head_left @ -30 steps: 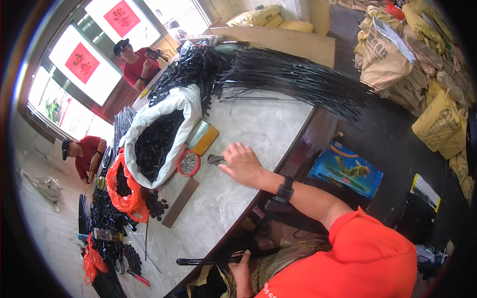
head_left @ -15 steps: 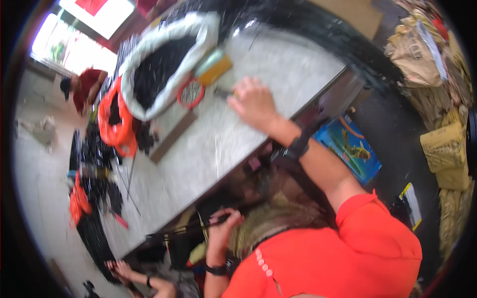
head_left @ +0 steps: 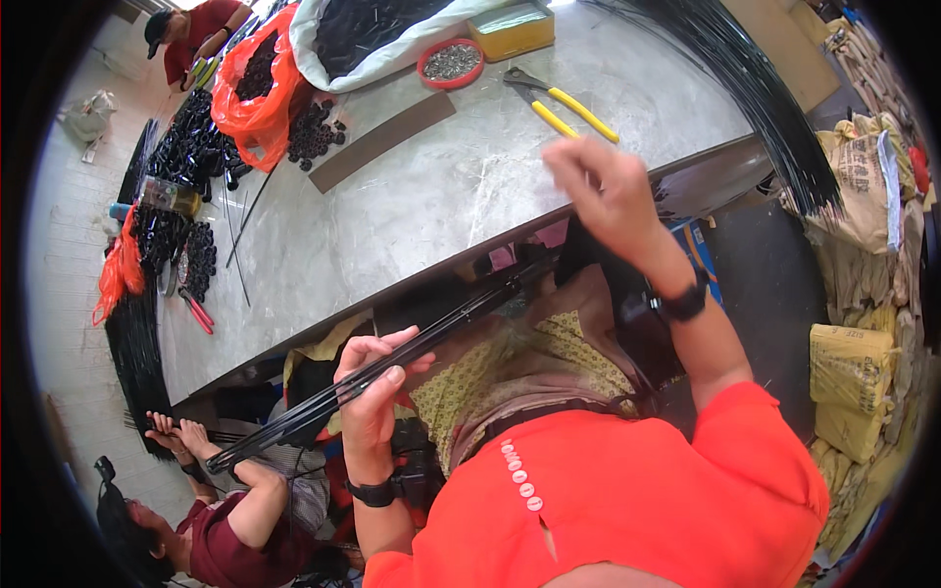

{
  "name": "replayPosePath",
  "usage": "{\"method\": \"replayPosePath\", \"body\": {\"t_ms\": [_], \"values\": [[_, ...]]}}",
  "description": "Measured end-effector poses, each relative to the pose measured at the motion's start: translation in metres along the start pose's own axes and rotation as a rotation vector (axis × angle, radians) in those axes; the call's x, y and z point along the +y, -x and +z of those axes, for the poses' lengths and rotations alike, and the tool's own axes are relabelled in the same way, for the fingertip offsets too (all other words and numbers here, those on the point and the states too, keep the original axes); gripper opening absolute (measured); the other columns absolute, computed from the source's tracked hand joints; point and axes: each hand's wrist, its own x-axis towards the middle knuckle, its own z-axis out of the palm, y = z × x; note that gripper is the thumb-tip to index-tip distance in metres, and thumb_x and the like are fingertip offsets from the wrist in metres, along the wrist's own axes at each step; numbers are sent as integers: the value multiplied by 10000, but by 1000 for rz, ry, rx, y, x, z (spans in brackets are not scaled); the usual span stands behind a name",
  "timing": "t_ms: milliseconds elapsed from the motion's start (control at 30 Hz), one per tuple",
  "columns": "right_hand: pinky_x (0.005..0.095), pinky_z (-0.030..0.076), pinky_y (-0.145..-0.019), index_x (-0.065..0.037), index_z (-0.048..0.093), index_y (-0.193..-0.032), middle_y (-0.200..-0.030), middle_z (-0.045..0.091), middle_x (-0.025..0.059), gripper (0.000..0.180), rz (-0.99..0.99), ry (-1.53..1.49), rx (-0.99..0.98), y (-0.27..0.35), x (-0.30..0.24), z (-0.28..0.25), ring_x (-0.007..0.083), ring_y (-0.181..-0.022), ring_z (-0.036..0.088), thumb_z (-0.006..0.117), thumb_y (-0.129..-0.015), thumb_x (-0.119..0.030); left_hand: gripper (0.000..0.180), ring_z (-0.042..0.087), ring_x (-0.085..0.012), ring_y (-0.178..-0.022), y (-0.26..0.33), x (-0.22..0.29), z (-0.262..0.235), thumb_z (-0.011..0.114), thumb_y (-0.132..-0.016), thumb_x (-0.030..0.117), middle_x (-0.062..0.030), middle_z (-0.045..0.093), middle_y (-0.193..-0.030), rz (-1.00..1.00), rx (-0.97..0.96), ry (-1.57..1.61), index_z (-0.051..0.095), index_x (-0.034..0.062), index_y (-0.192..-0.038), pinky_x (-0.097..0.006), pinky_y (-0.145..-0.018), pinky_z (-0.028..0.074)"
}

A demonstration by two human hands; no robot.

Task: Assembling umbrella rib structures by attaching plastic components with pliers.

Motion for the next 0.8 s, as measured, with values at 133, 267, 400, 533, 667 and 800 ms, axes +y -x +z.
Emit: {"method": "replayPosePath", "body": {"t_ms": [133,267,400,533,667,800], "values": [[286,495,-558,7,662,-900,-716,674,66,166,617,-270,-363,51,-14,-4,135,-601,643,617,-971,-135,301,691,-405,-1014,-6,-10,-6,660,-798,-26,-303,606,-1261,-7,-22,107,532,15,-1067,-491,-932,564],[223,483,-542,19,664,-940,-738,673,30,201,890,-400,-381,87,3,1,70,-617,619,619,-984,-172,254,684,-405,-1060,-12,-17,-6,678,-785,-54,-307,616,-1253,-3,-77,185,575,-5,-1012,-505,-975,550],[223,471,-518,10,652,-909,-745,676,29,208,1045,-419,-331,104,13,6,68,-609,613,650,-967,-190,248,666,-414,-1103,-15,-26,-9,675,-771,-86,-305,615,-1258,-20,-145,196,591,-6,-990,-525,-1014,531],[219,440,-467,14,644,-889,-713,667,34,213,1103,-335,-366,113,15,1,65,-543,579,662,-950,-190,238,669,-371,-1115,-11,-37,-15,711,-780,-78,-286,636,-1249,4,-196,116,620,14,-980,-487,-1018,512],[216,404,-424,20,638,-906,-672,651,36,171,1249,-386,-543,134,30,-9,71,-477,538,668,-926,-147,233,653,-330,-1153,-10,-45,-16,749,-770,-84,-276,657,-1226,23,-281,92,657,25,-954,-441,-1052,475],[211,419,-427,7,630,-1000,-707,650,41,181,1321,-509,-288,148,21,-15,77,-512,568,670,-946,-161,203,658,-313,-1139,-17,-39,-6,760,-775,-81,-268,674,-1202,35,-332,-6,677,14,-934,-405,-1032,483]]}}
